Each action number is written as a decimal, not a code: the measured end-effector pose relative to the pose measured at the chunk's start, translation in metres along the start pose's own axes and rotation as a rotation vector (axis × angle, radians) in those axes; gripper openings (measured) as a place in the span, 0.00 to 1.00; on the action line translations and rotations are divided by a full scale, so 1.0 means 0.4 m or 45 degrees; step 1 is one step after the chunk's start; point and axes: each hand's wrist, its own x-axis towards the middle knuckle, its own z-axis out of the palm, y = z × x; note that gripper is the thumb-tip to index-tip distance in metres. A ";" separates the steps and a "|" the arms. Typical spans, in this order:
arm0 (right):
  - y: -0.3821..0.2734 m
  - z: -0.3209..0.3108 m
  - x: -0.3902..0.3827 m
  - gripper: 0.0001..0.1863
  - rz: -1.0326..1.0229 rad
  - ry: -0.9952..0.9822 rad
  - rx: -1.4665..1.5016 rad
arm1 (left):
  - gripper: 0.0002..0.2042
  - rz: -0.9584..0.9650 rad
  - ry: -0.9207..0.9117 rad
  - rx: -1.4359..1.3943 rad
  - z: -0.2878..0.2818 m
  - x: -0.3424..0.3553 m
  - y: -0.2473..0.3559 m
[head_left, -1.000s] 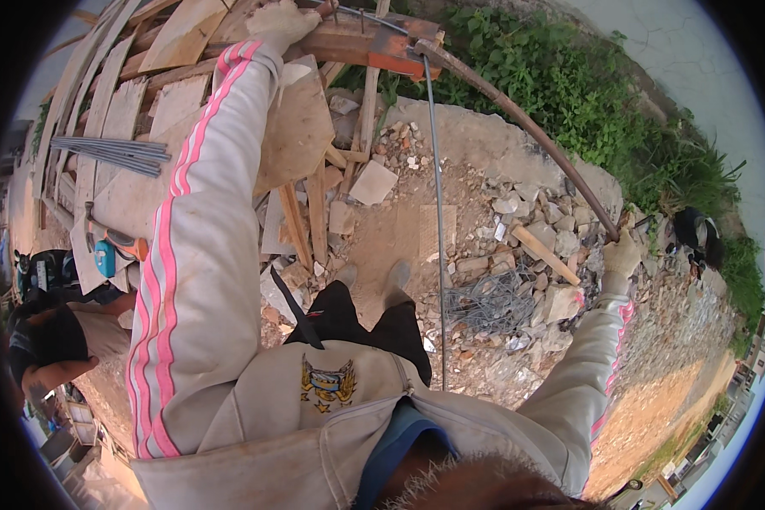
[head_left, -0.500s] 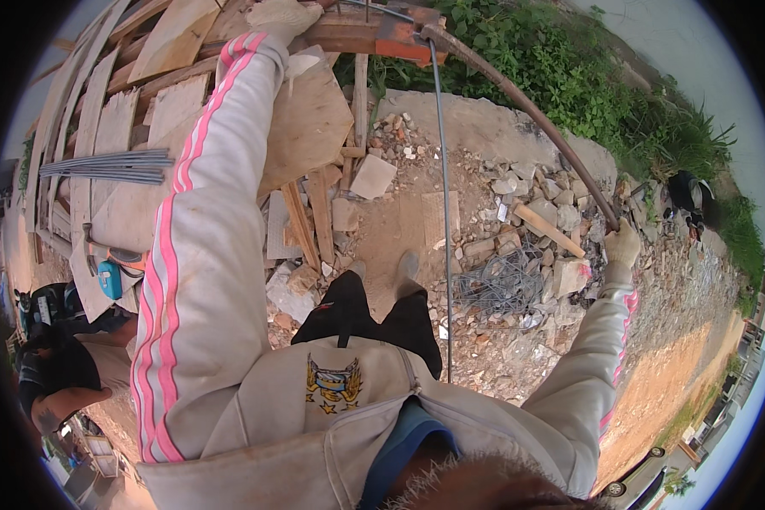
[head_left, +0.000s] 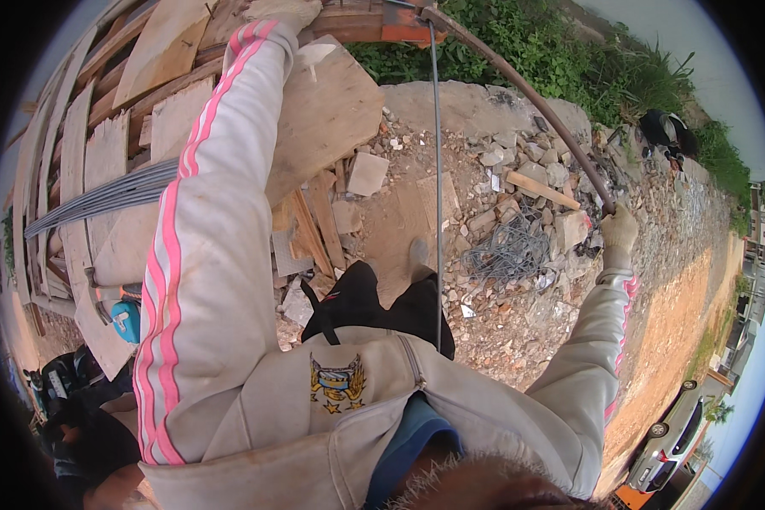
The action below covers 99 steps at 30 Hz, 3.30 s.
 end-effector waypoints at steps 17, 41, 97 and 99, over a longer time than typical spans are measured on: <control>-0.157 -0.107 -0.263 0.09 0.185 -0.068 0.097 | 0.50 0.152 0.022 0.142 0.088 0.097 -0.070; -0.310 -0.147 -0.488 0.12 0.311 -0.092 0.090 | 0.37 0.228 0.017 -0.043 0.015 0.013 -0.098; -1.074 -0.192 0.012 0.26 0.111 -0.701 2.358 | 0.14 0.858 0.384 0.080 -0.128 0.212 -0.139; -1.054 -0.238 0.025 0.25 0.109 -0.641 2.303 | 0.15 0.837 0.307 0.013 -0.260 0.157 -0.083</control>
